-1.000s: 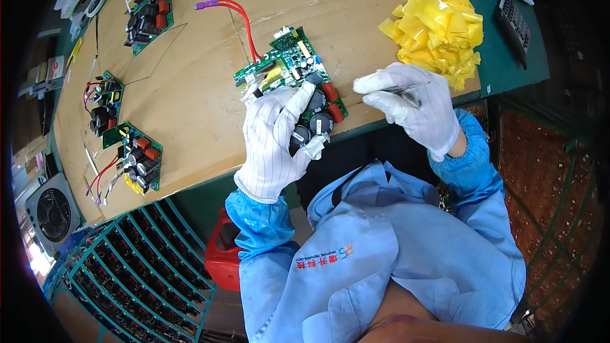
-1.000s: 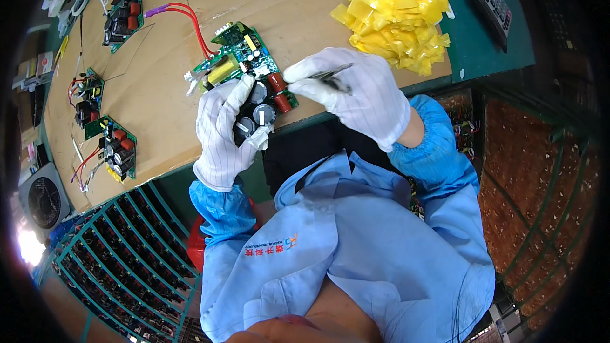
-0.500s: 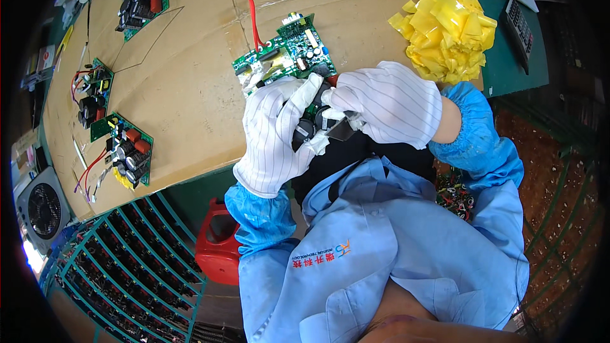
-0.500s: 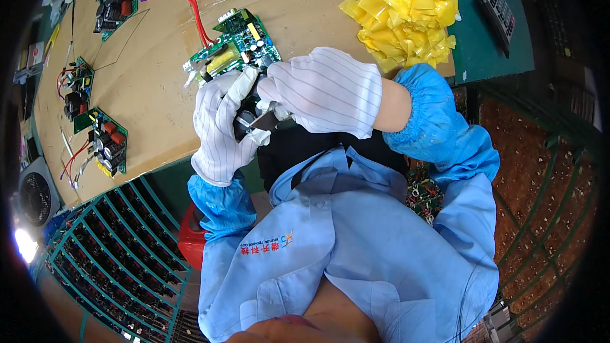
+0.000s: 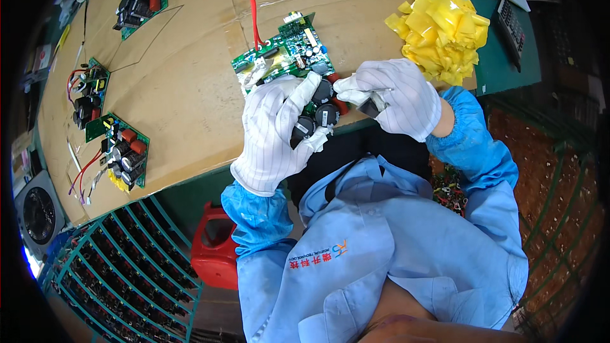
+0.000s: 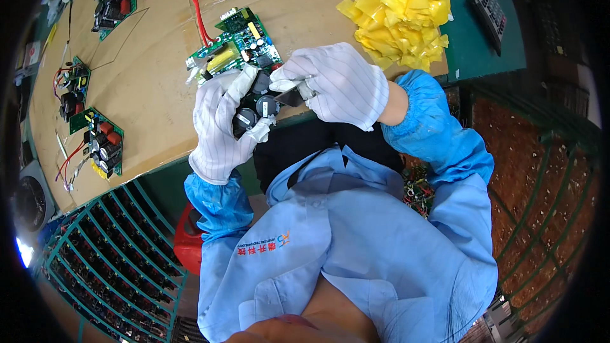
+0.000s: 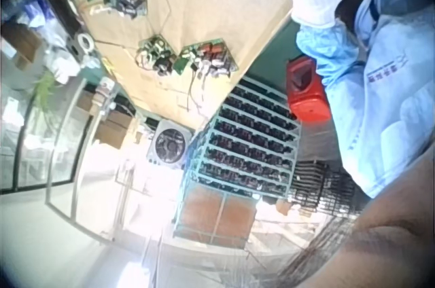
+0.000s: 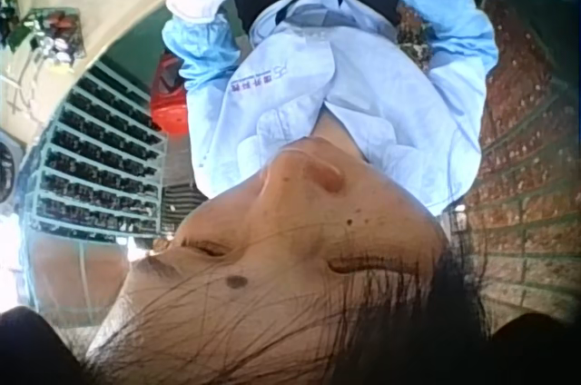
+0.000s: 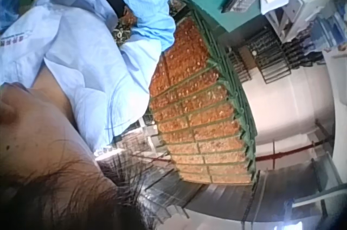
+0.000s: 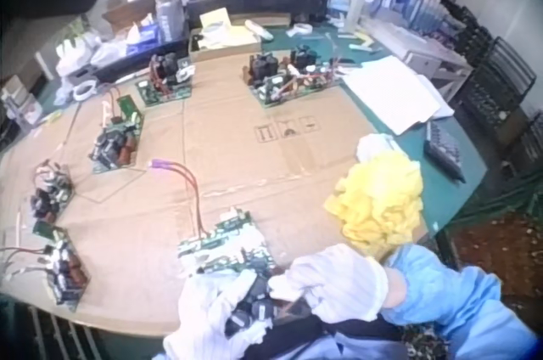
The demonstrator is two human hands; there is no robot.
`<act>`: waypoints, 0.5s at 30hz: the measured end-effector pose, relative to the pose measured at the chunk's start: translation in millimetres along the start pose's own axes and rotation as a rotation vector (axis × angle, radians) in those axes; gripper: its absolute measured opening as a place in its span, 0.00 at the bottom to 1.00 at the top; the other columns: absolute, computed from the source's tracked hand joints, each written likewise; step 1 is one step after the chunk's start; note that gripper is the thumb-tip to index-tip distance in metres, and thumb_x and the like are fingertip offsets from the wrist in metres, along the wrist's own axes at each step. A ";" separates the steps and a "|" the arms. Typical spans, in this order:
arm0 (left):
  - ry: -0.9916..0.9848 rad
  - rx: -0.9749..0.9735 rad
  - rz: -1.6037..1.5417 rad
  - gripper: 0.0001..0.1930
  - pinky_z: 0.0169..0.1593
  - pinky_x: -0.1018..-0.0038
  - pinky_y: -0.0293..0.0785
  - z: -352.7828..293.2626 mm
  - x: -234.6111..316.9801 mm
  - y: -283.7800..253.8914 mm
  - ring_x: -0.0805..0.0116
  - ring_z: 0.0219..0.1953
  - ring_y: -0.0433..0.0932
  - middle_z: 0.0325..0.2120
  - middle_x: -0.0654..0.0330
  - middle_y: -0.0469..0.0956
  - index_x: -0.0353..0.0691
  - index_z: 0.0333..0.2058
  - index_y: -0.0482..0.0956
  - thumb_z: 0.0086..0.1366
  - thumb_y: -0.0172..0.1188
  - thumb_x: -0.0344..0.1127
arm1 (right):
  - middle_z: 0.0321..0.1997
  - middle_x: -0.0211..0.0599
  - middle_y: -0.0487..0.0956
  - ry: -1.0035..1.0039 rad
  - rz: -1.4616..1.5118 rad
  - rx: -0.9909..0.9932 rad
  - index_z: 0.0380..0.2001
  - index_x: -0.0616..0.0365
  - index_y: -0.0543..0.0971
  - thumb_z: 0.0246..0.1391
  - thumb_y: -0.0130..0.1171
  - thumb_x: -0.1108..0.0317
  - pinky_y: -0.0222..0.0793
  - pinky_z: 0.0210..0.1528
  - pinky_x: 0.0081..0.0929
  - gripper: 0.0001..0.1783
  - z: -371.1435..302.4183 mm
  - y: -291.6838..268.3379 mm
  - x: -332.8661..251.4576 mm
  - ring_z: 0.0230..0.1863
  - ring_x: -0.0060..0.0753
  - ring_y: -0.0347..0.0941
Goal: Assembling components and checking a printed circuit board (PCB) at an electronics factory station.
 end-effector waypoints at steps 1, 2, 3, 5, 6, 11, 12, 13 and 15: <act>-0.001 -0.003 0.007 0.38 0.54 0.58 0.71 -0.1 -0.7 0.4 0.49 0.48 0.75 0.46 0.52 0.78 0.39 0.59 0.75 0.46 0.74 0.39 | 0.40 0.38 0.80 -0.002 -0.042 0.047 0.40 0.59 0.82 0.39 0.62 0.76 0.75 0.35 0.33 0.19 -1.9 -3.6 -3.2 0.38 0.41 0.79; 0.002 0.001 0.006 0.38 0.54 0.58 0.71 -0.3 -0.5 0.1 0.49 0.48 0.75 0.46 0.52 0.78 0.39 0.59 0.75 0.46 0.74 0.39 | 0.40 0.38 0.80 -0.004 -0.084 0.093 0.40 0.59 0.81 0.39 0.63 0.76 0.75 0.34 0.32 0.19 -2.6 -8.0 -5.4 0.37 0.41 0.79; -0.009 -0.005 0.003 0.38 0.54 0.58 0.71 -1.0 -0.9 0.5 0.49 0.48 0.74 0.46 0.53 0.78 0.39 0.60 0.74 0.46 0.74 0.38 | 0.40 0.38 0.80 -0.008 -0.087 0.092 0.40 0.59 0.81 0.39 0.63 0.76 0.75 0.34 0.32 0.19 -0.6 -8.5 -6.4 0.37 0.41 0.79; -0.018 -0.007 0.001 0.39 0.54 0.58 0.70 -1.1 -1.8 1.3 0.49 0.48 0.74 0.46 0.53 0.77 0.39 0.60 0.74 0.46 0.73 0.38 | 0.37 0.37 0.78 0.051 -0.023 -0.029 0.41 0.58 0.80 0.39 0.64 0.74 0.74 0.32 0.32 0.20 6.0 3.6 -2.2 0.35 0.41 0.78; -0.007 0.003 0.003 0.39 0.54 0.58 0.70 -1.4 -2.0 0.9 0.49 0.47 0.74 0.45 0.53 0.77 0.39 0.60 0.74 0.46 0.73 0.37 | 0.37 0.37 0.78 0.051 -0.026 -0.029 0.41 0.58 0.80 0.39 0.64 0.74 0.74 0.32 0.32 0.20 8.1 7.0 -5.6 0.35 0.41 0.78; -0.019 0.034 0.034 0.40 0.54 0.58 0.70 -3.3 -1.0 -2.3 0.50 0.47 0.74 0.45 0.53 0.77 0.39 0.61 0.73 0.44 0.72 0.36 | 0.37 0.36 0.77 0.033 -0.176 -0.008 0.48 0.58 0.77 0.39 0.63 0.72 0.69 0.32 0.35 0.27 13.3 9.4 -19.4 0.34 0.40 0.76; -0.047 0.015 0.023 0.41 0.55 0.58 0.70 -4.1 -3.9 -0.4 0.49 0.48 0.74 0.44 0.53 0.77 0.39 0.61 0.73 0.44 0.73 0.35 | 0.37 0.36 0.77 0.046 -0.230 -0.065 0.48 0.58 0.77 0.39 0.63 0.71 0.69 0.32 0.35 0.27 13.4 13.1 -19.4 0.34 0.40 0.76; -0.076 -0.004 0.012 0.42 0.55 0.58 0.70 -4.8 -6.7 1.5 0.49 0.48 0.74 0.44 0.54 0.77 0.39 0.61 0.73 0.43 0.73 0.35 | 0.37 0.36 0.77 0.047 -0.230 -0.063 0.48 0.58 0.77 0.39 0.63 0.71 0.69 0.32 0.35 0.27 15.5 12.5 -19.3 0.34 0.40 0.76; -0.065 0.006 0.005 0.41 0.55 0.57 0.70 -3.5 -5.8 1.0 0.49 0.48 0.74 0.44 0.53 0.77 0.39 0.61 0.73 0.43 0.73 0.35 | 0.32 0.37 0.76 -0.056 -0.309 0.008 0.41 0.60 0.76 0.44 0.62 0.65 0.71 0.28 0.33 0.19 22.3 7.0 -28.8 0.31 0.38 0.77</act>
Point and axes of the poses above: each hand's wrist, its own z-axis towards the middle knuckle, its own y-axis out of the palm, x = y × z, the point moved 10 cm from there along z, towards the middle knuckle
